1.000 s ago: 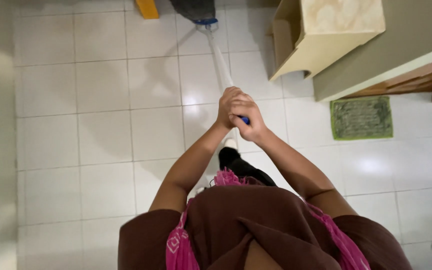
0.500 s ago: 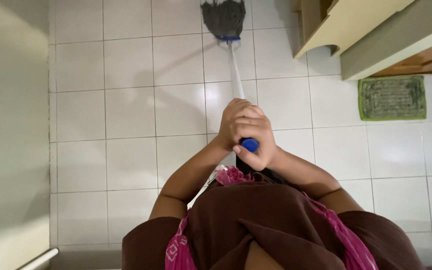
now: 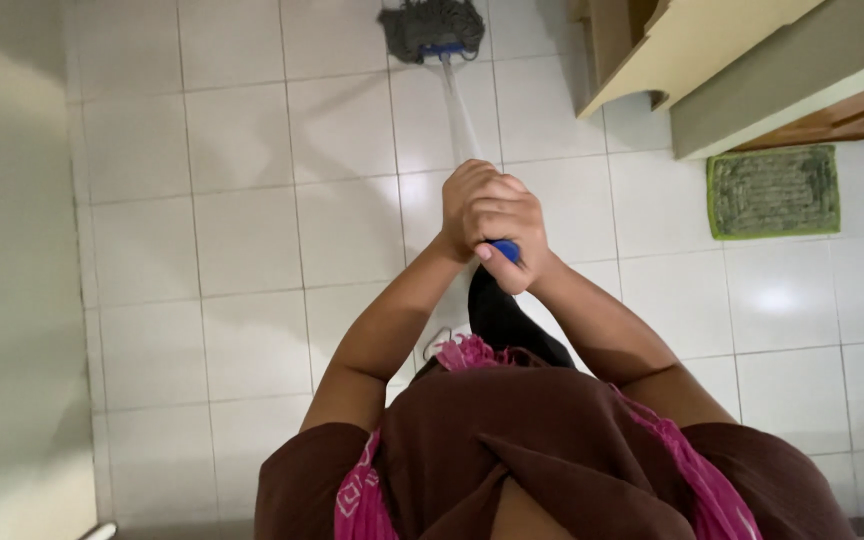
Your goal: Mopping the tiled floor in a room with two beds.
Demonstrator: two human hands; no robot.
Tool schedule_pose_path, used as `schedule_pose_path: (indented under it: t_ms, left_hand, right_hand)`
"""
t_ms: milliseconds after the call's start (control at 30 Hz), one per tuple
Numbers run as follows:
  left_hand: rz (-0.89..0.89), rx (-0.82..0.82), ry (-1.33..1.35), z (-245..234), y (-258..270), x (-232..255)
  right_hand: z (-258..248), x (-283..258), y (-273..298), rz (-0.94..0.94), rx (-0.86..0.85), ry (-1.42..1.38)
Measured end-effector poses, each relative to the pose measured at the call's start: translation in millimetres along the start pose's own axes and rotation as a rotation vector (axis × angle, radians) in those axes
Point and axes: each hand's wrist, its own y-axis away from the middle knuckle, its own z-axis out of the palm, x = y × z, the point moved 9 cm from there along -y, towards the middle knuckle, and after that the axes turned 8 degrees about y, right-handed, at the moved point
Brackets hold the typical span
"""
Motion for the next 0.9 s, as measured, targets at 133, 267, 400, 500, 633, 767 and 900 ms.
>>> schedule_pose_path:
  t_ms: [133, 267, 400, 500, 633, 767, 900]
  left_hand:
    - [0.033, -0.013, -0.006, 17, -29, -60]
    - [0.012, -0.061, -0.024, 54, -38, -154]
    - [0.023, -0.155, -0.046, 80, -73, -222]
    - [0.039, -0.252, -0.077, 96, -92, -268]
    - [-0.039, -0.291, -0.117, 95, -114, -326]
    - [-0.037, -0.279, -0.12, 95, -138, -372]
    - [0.009, -0.281, -0.08, 93, -173, -414]
  right_hand:
    - [-10, 70, -18, -0.017, 0.023, 0.008]
    - [-31, 153, -30, 0.019, 0.119, 0.041]
    - [-48, 241, -46, 0.06, 0.189, 0.047]
    - [-55, 298, -59, 0.054, 0.234, 0.031]
    - [-62, 340, -94, 0.071, 0.226, 0.027]
    - [-68, 376, -130, 0.057, 0.229, 0.032]
    - [-65, 430, -156, 0.053, 0.255, 0.029]
